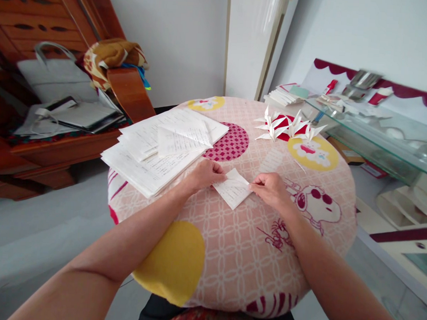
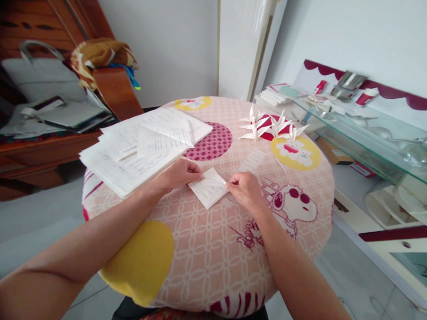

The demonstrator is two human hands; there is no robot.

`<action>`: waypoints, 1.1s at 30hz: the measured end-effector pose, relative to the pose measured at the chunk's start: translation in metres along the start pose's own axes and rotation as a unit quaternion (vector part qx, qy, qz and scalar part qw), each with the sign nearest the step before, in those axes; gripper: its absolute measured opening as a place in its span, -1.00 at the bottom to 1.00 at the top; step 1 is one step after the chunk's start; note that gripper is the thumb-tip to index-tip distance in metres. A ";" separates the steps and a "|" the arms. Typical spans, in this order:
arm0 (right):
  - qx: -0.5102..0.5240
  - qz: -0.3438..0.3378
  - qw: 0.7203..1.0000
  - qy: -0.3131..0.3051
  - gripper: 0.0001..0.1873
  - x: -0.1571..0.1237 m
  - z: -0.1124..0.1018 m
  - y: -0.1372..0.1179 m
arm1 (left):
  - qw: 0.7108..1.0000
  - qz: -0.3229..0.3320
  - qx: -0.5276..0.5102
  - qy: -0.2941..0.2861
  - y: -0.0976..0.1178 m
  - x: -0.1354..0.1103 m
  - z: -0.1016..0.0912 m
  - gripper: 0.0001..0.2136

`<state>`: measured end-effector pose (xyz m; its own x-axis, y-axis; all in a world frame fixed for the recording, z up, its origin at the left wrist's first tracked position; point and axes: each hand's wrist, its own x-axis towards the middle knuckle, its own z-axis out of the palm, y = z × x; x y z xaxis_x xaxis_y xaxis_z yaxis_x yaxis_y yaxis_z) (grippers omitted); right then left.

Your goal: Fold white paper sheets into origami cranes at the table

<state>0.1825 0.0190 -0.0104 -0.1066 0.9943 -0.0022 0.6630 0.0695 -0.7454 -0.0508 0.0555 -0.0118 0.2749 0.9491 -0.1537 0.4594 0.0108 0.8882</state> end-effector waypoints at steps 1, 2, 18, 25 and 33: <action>-0.046 -0.017 0.999 0.013 -0.86 -0.001 0.001 0.000 | 0.999 0.011 0.039 0.010 -0.001 -0.001 0.001 -0.88; -0.083 -0.034 0.996 0.027 -0.90 -0.002 0.001 -0.001 | 0.996 0.024 0.080 0.024 -0.001 -0.002 0.001 -0.90; -0.078 -0.343 0.930 -0.110 -0.72 -0.013 0.009 -0.008 | 0.940 0.281 0.192 -0.007 -0.005 -0.041 0.005 -0.77; -0.052 -0.354 0.927 -0.112 -0.76 -0.010 0.007 -0.006 | 0.936 0.294 0.190 -0.031 -0.003 -0.055 0.001 -0.86; -0.023 -0.349 0.930 -0.114 -0.84 -0.010 0.004 -0.010 | 0.930 0.314 0.189 -0.008 -0.010 -0.052 0.006 -0.87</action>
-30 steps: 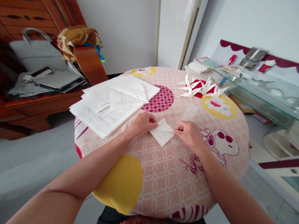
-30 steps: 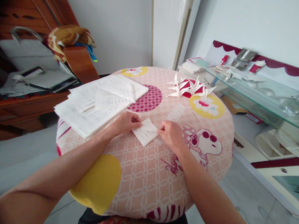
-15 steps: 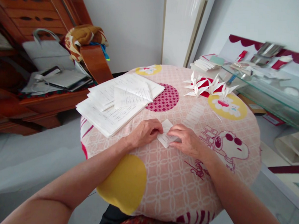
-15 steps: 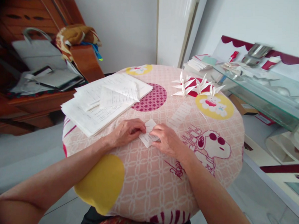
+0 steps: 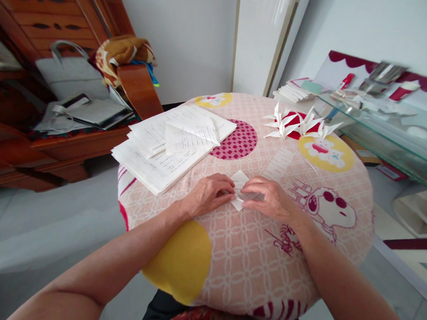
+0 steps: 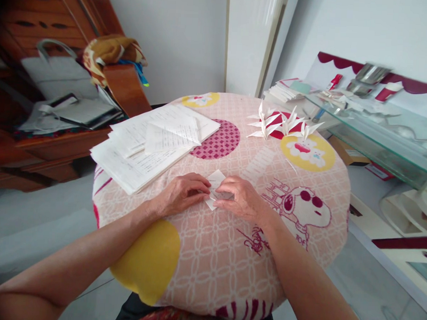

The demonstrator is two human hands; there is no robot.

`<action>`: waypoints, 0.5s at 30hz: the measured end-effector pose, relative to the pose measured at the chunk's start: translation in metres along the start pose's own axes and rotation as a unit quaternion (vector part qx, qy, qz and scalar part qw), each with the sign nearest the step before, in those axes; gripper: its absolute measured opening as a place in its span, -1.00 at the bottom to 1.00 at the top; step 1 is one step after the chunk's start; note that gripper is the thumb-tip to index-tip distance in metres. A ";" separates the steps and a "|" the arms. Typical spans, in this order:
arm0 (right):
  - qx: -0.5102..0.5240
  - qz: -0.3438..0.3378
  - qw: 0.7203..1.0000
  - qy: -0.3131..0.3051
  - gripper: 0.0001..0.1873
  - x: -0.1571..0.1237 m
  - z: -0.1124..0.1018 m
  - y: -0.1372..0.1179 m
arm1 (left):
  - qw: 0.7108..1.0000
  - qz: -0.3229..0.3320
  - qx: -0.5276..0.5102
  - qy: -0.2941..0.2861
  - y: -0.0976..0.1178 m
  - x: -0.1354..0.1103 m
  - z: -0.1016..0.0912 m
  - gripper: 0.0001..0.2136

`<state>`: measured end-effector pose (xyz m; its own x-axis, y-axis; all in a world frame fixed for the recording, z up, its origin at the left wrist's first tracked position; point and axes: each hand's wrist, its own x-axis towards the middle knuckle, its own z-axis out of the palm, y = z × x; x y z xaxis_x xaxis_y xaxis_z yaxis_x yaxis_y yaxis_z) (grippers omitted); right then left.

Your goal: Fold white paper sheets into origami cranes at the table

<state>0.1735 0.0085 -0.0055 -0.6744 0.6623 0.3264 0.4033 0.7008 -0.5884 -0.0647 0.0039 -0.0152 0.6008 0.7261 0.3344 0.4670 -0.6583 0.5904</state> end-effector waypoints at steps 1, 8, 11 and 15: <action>0.000 0.001 1.000 -0.002 -0.81 0.000 0.000 0.001 | 1.000 0.009 0.006 0.004 -0.001 0.000 0.001 -0.84; -0.007 0.007 1.000 -0.003 -0.83 0.000 0.003 0.003 | 0.999 0.016 0.043 -0.003 0.005 -0.002 0.008 -0.88; -0.001 0.034 0.999 0.016 -0.83 0.003 0.007 0.003 | 0.999 -0.046 0.023 0.013 0.011 -0.001 0.011 -0.90; 0.000 0.068 0.997 0.039 -0.84 0.007 0.012 0.003 | 0.991 -0.125 -0.008 0.046 0.016 -0.001 0.013 -0.89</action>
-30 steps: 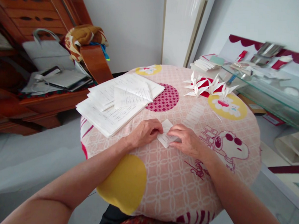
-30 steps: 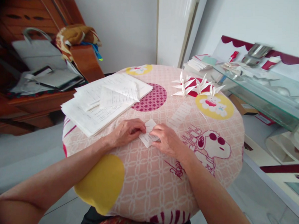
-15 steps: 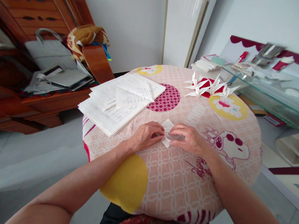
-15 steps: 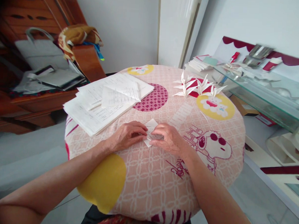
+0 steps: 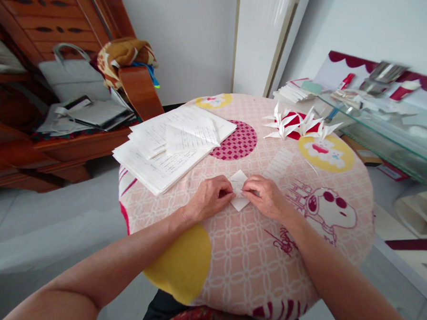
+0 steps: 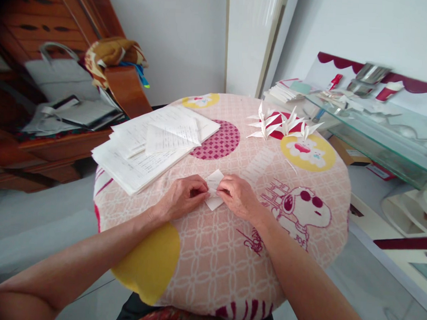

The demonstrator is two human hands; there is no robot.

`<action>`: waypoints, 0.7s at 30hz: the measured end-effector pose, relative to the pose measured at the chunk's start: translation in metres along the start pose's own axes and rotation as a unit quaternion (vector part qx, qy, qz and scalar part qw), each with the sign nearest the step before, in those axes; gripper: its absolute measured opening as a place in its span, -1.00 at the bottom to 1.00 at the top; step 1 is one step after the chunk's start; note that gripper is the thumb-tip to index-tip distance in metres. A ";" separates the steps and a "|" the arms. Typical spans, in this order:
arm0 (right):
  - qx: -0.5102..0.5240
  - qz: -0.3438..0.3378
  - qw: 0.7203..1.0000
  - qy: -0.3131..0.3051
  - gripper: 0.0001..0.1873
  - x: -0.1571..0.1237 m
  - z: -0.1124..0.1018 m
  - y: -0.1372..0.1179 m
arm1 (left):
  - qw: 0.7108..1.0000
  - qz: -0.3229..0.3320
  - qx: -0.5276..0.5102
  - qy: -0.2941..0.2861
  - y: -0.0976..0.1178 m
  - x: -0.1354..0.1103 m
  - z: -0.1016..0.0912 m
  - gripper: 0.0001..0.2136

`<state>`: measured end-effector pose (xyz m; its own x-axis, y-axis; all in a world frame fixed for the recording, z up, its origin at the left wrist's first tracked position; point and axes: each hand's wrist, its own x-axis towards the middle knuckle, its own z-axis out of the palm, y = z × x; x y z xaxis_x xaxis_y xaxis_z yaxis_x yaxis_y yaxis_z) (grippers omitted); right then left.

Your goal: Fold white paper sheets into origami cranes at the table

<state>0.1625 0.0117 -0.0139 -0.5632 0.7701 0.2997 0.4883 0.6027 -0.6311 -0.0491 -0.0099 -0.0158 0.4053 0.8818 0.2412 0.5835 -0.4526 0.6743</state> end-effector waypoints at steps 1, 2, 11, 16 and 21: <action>0.000 0.006 1.000 0.006 -0.83 0.000 0.001 0.000 | 1.000 -0.012 -0.004 0.004 0.001 0.000 0.000 -0.88; 0.000 0.012 1.000 0.012 -0.82 0.001 0.003 -0.001 | 1.000 -0.021 -0.008 0.007 0.001 -0.001 0.001 -0.87; -0.029 0.046 0.997 0.047 -0.75 0.004 0.012 -0.004 | 0.998 -0.058 0.006 0.030 0.004 -0.003 0.004 -0.82; -0.006 0.038 0.999 0.034 -0.79 0.002 0.009 -0.002 | 0.996 -0.080 0.028 0.019 0.005 -0.003 0.004 -0.80; -0.028 0.045 0.998 0.046 -0.78 0.001 0.013 -0.001 | 0.995 -0.093 0.041 0.021 0.008 -0.003 0.006 -0.80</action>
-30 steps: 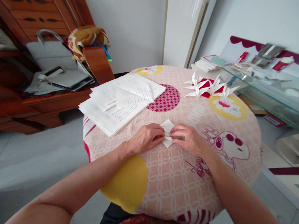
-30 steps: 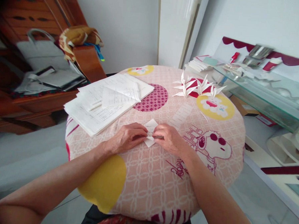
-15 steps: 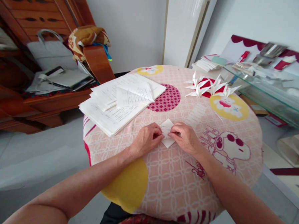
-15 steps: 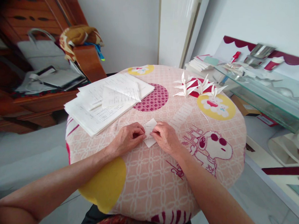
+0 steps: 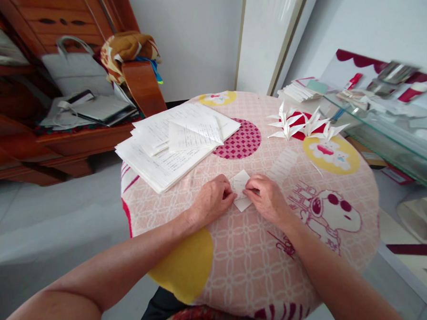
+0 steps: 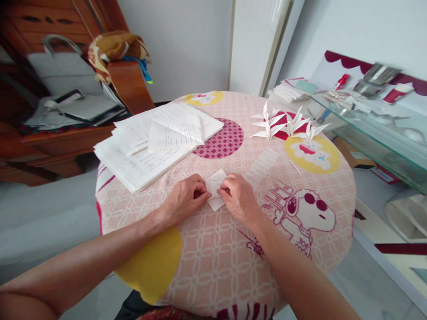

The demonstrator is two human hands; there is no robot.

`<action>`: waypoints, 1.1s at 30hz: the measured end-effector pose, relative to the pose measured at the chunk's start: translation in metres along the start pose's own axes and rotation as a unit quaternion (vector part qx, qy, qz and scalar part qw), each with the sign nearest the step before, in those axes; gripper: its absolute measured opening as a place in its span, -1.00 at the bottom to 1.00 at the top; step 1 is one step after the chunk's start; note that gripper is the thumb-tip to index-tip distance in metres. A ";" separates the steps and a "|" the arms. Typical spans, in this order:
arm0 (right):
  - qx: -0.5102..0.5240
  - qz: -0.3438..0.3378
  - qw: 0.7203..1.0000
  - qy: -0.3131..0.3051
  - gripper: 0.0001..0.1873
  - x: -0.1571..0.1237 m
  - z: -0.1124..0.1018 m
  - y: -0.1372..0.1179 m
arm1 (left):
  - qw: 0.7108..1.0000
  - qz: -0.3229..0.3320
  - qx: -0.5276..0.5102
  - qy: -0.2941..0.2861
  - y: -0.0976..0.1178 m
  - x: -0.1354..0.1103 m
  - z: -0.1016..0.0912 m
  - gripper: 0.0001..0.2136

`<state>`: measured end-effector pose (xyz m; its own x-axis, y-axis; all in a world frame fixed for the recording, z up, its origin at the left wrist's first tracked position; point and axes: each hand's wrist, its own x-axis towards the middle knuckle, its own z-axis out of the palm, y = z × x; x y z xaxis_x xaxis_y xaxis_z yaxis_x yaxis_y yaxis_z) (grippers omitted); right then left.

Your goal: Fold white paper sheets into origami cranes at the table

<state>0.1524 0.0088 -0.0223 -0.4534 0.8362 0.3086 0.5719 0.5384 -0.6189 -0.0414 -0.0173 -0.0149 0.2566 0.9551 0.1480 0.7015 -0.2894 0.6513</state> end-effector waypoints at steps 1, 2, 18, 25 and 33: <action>-0.010 0.000 1.000 0.005 -0.78 0.000 0.001 -0.001 | 1.000 -0.002 0.004 0.002 0.001 0.000 0.000 -0.79; -0.019 0.001 1.000 0.010 -0.77 0.000 0.003 -0.002 | 1.000 -0.003 0.009 0.004 0.001 0.000 0.001 -0.79; -0.112 -0.030 0.992 0.053 -0.76 -0.001 0.016 -0.006 | 0.999 -0.007 0.029 0.028 0.000 0.003 0.007 -0.78; -0.121 -0.037 0.991 0.046 -0.76 0.000 0.017 -0.005 | 0.999 -0.018 0.026 0.018 0.002 0.005 0.005 -0.79; -0.120 -0.040 0.991 0.047 -0.77 0.000 0.018 -0.004 | 0.999 -0.001 0.028 0.032 0.000 0.003 0.005 -0.86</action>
<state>0.1382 0.0045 -0.0329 -0.4451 0.7897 0.4221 0.6874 0.6035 -0.4040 -0.0371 -0.0145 -0.0180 0.2143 0.9572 0.1947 0.7389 -0.2892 0.6085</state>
